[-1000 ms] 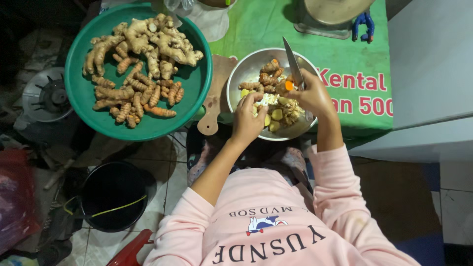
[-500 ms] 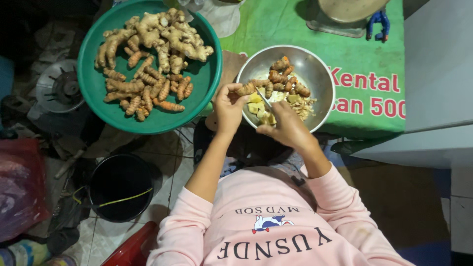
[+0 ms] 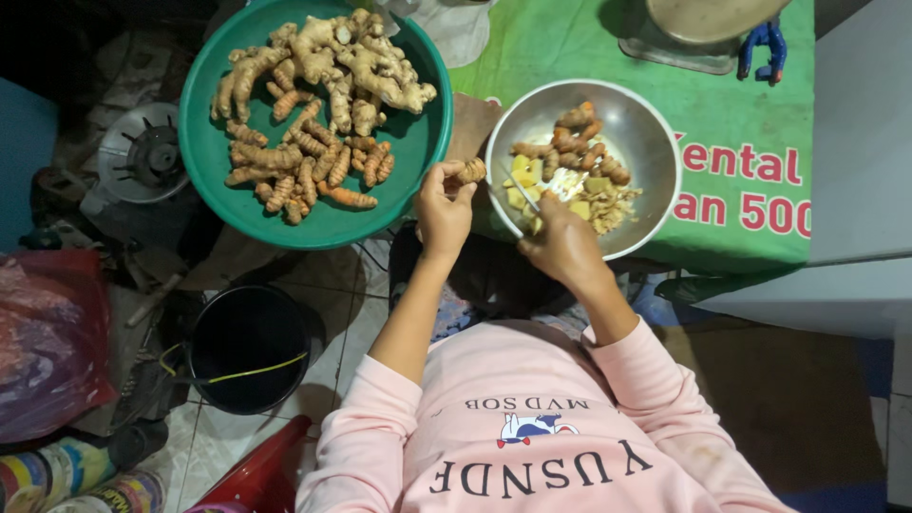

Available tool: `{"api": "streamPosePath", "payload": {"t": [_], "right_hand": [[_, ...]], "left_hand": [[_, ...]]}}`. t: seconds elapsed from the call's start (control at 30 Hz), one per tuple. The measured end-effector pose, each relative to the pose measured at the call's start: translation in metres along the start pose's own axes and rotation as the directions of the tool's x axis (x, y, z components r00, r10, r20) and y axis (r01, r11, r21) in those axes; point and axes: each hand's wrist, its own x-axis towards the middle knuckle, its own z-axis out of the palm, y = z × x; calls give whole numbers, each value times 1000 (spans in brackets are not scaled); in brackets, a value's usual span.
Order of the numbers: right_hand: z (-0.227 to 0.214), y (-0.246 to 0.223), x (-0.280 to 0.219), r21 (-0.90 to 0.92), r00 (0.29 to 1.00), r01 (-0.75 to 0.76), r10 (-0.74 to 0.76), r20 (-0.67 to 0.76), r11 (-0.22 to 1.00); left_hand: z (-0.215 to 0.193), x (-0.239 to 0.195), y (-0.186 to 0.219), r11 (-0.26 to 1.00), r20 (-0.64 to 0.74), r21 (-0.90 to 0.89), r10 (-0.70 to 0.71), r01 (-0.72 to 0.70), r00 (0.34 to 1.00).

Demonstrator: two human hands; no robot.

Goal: The person peels turmeric roots with a knife and chops them into smaller pieces on a wooden cutting board. Peeled and chopped pieces are placed into a metal bowl while unpeeled roots remain in a green tray.

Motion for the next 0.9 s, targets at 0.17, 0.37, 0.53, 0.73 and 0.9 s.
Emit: {"api": "streamPosePath", "payload": {"t": [0.17,0.37,0.53,0.73,0.9], "right_hand": [[-18,24,11,-12,992,-119,119,-33,993],[-42,38,14,99,978,-203,206,-15,974],[-45,19,4,203,996,-48,62,-67,978],[-7,-17,-2,178,988,126,-108,-107,976],[25,-19,-4,120,986,156,-148,-70,980]], "left_hand": [[1,0,-6,984,50,121,128,-133,990],[13,9,-20,931,136,277,209,-239,968],[17,12,-33,930,111,295,196,-220,974],[14,10,-42,963,92,208,155,-171,984],[14,10,-44,943,84,218,238,-251,968]]}}
